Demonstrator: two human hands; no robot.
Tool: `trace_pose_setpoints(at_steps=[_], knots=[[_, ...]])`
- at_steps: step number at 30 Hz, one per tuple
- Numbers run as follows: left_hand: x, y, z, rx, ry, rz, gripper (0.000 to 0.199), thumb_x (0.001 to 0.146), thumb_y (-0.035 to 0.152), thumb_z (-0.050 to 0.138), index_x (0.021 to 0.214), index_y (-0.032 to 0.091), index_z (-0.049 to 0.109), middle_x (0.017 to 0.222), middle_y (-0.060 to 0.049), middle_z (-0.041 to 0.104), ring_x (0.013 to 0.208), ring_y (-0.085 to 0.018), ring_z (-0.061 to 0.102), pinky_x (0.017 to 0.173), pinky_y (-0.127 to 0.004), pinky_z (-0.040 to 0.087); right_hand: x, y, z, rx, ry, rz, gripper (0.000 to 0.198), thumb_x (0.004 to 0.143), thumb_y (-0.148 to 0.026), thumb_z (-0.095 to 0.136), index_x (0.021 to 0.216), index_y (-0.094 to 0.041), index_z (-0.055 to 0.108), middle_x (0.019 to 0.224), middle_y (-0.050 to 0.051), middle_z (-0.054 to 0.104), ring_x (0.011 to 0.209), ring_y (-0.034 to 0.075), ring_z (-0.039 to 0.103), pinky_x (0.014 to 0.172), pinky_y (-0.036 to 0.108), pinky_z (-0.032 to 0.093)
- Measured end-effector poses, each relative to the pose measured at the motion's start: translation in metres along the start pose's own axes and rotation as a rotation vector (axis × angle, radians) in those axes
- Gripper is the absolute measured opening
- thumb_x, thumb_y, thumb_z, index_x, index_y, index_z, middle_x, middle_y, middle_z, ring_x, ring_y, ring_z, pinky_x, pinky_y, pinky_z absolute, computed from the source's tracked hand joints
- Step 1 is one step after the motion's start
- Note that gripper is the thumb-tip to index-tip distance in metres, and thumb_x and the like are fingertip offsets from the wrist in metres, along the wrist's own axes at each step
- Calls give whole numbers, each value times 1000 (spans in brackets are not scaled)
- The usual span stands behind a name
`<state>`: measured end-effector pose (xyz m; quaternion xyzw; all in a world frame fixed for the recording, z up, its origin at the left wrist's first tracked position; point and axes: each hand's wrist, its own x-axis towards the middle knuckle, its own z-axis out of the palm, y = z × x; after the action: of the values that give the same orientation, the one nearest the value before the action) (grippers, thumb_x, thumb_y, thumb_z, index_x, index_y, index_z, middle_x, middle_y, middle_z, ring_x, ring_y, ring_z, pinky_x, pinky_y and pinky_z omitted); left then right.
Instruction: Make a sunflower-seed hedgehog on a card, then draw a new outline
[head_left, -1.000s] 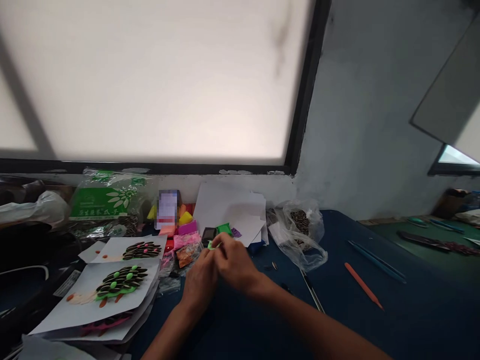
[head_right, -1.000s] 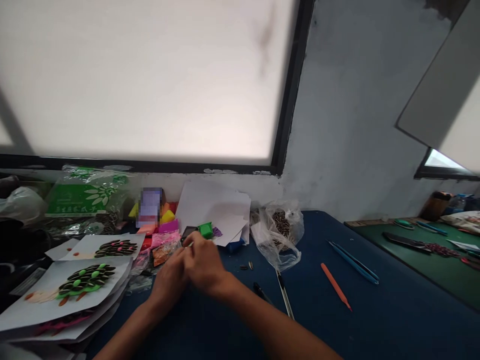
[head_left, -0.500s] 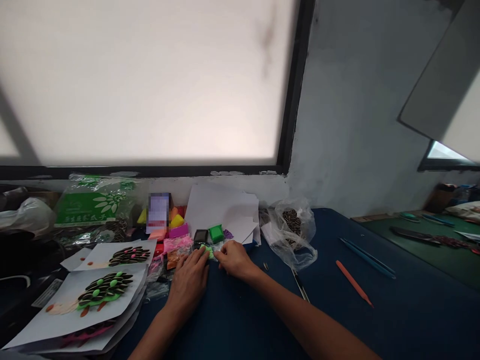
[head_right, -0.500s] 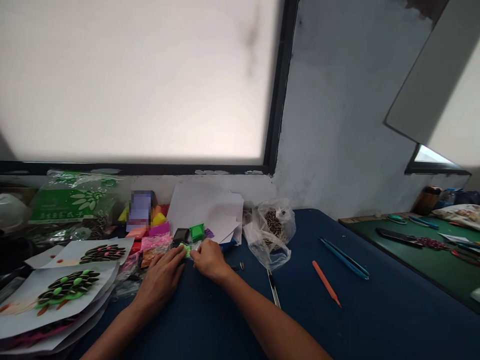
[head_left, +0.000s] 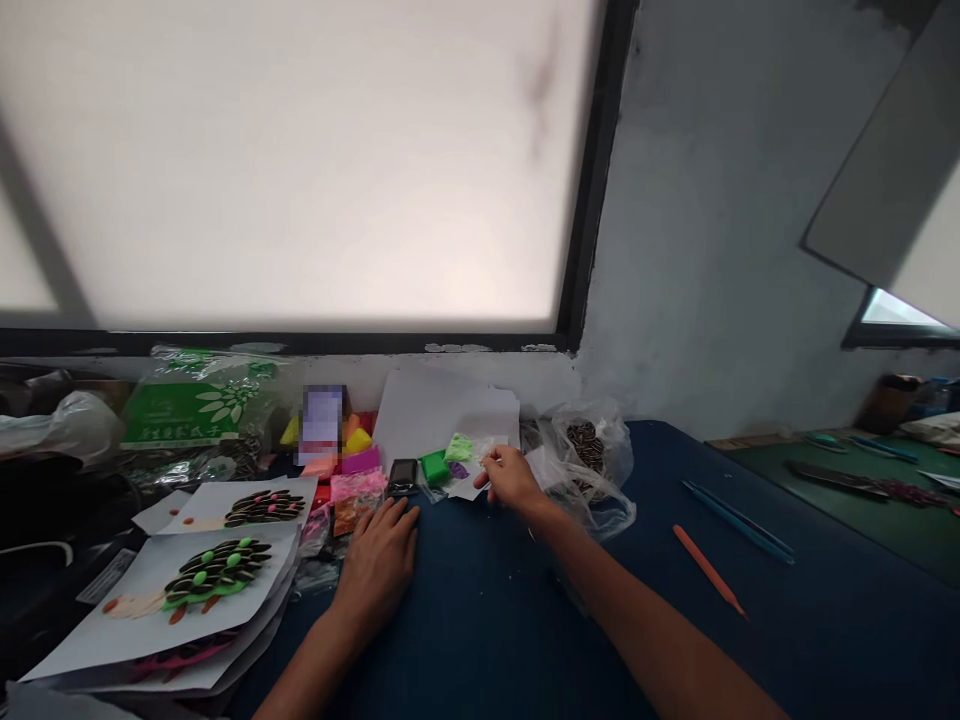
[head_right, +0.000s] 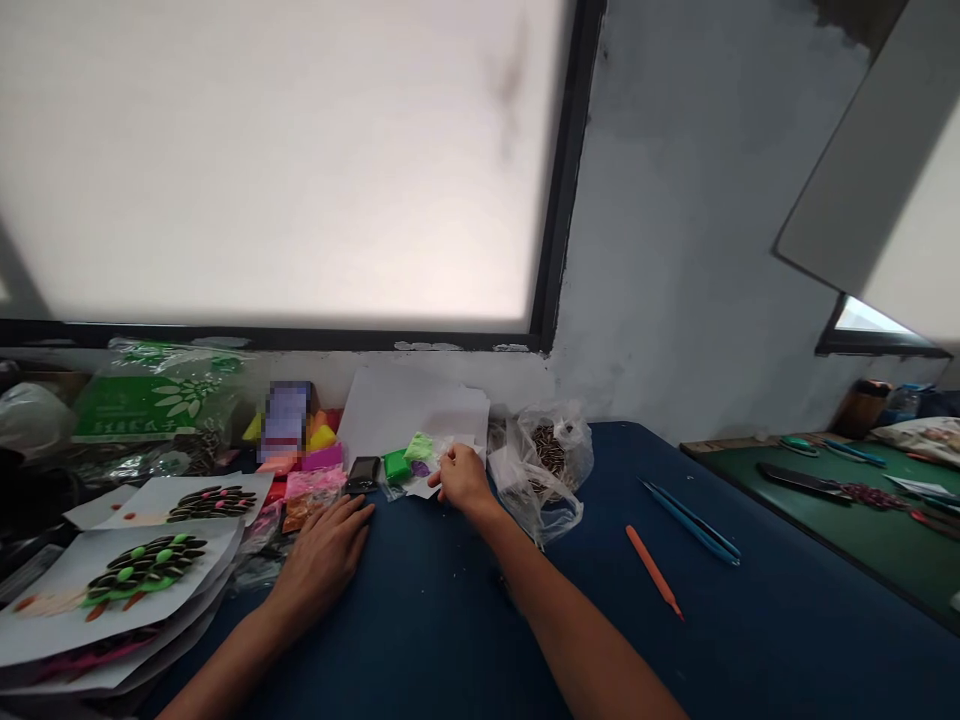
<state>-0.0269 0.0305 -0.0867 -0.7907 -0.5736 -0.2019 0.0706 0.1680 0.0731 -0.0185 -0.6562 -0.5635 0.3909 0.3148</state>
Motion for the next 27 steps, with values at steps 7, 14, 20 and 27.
trace_pose_setpoints(at_steps=[7, 14, 20, 27], knots=[[-2, 1, 1, 5, 67, 24, 35, 90, 18, 41, 110, 17, 69, 122, -11, 67, 120, -30, 56, 103, -48, 40, -11, 2, 14, 125, -40, -13, 31, 94, -31, 56, 121, -16, 56, 118, 9, 60, 97, 21, 62, 81, 41, 54], [-2, 0, -3, -59, 200, 51, 33, 85, 11, 44, 106, 15, 69, 125, -16, 61, 126, -33, 47, 101, -49, 41, -14, -15, 40, 91, -89, -192, 22, 93, -11, 37, 105, -13, 56, 79, 3, 71, 44, 6, 52, 40, 15, 36], [-2, 4, -14, -174, 86, 136, 33, 89, 9, 40, 91, 17, 72, 107, -12, 68, 99, -27, 62, 88, -42, 49, -24, -15, 58, -181, -95, -328, 27, 88, -13, 47, 108, -15, 64, 68, 0, 70, 57, 13, 63, 56, 21, 46], [1, 3, -11, -139, 34, 77, 39, 86, 11, 50, 122, 14, 63, 127, -16, 61, 114, -30, 57, 98, -46, 43, -40, -7, 26, -605, 169, -399, 19, 89, -17, 50, 95, -16, 68, 92, 10, 69, 90, 23, 63, 77, 30, 42]])
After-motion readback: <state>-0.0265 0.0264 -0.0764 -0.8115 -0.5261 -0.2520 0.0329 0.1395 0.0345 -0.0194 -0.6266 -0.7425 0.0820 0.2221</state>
